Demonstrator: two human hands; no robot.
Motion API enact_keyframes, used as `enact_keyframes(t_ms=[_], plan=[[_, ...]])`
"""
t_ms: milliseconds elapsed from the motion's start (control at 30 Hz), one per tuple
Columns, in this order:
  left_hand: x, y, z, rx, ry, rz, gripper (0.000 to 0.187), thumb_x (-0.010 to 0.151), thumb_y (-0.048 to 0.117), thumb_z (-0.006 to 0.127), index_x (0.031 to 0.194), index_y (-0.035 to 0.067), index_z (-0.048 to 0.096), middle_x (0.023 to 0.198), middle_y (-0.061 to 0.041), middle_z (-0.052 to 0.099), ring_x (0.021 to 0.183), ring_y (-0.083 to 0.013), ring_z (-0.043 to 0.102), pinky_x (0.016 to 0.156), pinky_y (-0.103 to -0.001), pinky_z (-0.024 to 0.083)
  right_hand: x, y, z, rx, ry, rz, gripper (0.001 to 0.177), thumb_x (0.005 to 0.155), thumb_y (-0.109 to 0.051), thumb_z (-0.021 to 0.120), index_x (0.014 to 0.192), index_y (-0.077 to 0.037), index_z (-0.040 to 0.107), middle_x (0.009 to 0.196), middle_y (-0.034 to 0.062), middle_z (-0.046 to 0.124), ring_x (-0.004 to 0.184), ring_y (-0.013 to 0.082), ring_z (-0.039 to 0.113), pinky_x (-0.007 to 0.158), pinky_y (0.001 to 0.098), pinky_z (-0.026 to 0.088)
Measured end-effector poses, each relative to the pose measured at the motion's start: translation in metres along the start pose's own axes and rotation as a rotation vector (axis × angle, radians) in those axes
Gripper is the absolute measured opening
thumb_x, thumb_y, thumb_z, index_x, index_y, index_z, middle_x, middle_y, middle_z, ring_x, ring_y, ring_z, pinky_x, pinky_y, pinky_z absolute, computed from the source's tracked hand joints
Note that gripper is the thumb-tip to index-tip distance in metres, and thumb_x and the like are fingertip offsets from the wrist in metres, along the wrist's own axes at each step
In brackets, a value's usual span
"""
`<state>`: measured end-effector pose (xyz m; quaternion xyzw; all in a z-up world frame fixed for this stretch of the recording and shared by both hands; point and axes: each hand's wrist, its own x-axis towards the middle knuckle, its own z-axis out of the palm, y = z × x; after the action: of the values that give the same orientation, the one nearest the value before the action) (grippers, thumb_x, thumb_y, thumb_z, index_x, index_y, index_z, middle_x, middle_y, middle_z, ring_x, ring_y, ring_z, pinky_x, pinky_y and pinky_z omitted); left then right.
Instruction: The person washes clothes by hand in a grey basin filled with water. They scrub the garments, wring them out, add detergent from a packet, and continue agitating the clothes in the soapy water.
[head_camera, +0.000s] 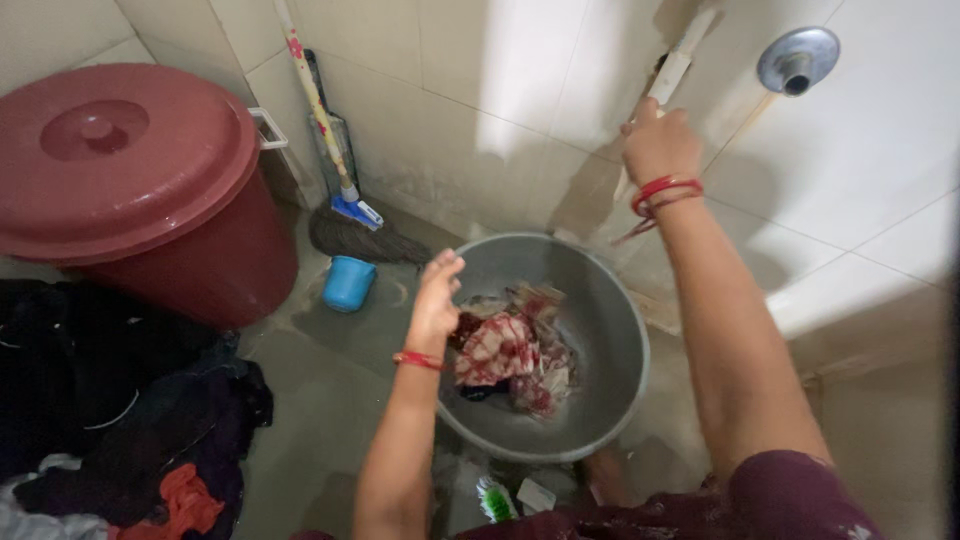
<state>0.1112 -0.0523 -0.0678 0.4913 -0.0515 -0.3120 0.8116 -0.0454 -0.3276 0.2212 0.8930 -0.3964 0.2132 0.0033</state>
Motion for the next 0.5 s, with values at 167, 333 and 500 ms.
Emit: enact_keyframes(t_ms=[167,333,500], plan=[[-0.008,0.035,-0.013,-0.114,0.148,-0.109,0.051,0.090,0.034,0.062,0.140,0.025,0.056,0.148,0.001,0.058,0.141,-0.0268,0.046,0.110,-0.074,0.009,0.035,0.048,-0.015,0.070,-0.252,-0.352,0.039,0.097,-0.028,0.063,0.134,-0.015,0.060,0.123,0.0273,0.059,0.110,0.0478,0.063,0.094,0.0541,0.050],[-0.007,0.020,-0.007,-0.118,0.135,-0.124,0.050,0.089,0.032,0.064,0.138,0.025,0.057,0.142,-0.001,0.062,0.138,-0.0266,0.051,0.112,-0.068,0.017,0.044,0.052,-0.023,0.089,-0.307,-0.489,0.037,0.095,-0.026,0.061,0.130,-0.017,0.066,0.133,0.0240,0.055,0.109,0.0460,0.064,0.097,0.0524,0.050],[-0.006,0.020,0.000,-0.096,0.124,-0.080,0.049,0.089,0.032,0.066,0.137,0.023,0.057,0.141,-0.002,0.064,0.136,-0.0247,0.053,0.113,-0.064,0.015,0.015,0.023,-0.041,-0.020,-0.182,-0.180,0.045,0.103,-0.048,0.060,0.132,-0.014,0.062,0.124,0.0277,0.060,0.110,0.0491,0.062,0.092,0.0574,0.050]])
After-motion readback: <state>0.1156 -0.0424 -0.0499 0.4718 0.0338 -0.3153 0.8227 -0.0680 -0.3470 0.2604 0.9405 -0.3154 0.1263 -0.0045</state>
